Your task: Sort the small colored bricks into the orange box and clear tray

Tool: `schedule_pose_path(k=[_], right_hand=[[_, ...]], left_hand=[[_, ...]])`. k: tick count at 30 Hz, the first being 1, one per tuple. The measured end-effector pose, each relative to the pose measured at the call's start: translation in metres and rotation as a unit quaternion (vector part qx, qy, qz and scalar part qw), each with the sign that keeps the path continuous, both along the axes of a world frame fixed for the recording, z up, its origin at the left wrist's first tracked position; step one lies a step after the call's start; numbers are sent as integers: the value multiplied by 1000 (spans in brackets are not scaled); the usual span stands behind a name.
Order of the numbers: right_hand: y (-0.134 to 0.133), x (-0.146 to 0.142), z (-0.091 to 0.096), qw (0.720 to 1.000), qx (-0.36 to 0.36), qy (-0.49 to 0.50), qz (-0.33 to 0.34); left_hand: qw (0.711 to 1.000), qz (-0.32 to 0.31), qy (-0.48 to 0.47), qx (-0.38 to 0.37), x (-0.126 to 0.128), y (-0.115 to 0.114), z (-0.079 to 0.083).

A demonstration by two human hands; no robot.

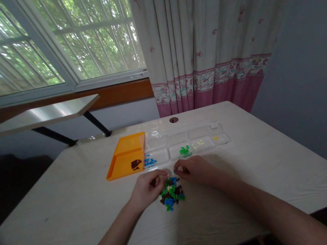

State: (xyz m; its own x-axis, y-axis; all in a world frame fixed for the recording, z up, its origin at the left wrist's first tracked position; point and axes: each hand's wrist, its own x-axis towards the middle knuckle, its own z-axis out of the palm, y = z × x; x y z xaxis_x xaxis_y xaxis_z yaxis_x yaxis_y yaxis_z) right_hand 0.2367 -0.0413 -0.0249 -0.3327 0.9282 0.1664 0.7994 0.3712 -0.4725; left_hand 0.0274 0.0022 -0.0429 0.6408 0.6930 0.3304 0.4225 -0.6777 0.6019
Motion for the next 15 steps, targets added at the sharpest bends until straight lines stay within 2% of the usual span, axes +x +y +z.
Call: schedule_pose_path(k=[6,15], right_hand=[[0,-10,-7,998,12,61,4],[-1,-12,-8,998,-2,68,12]], left_hand=[[1000,-16,2,3,4,-3,1],[1000,1,10,7,4,-5,2]])
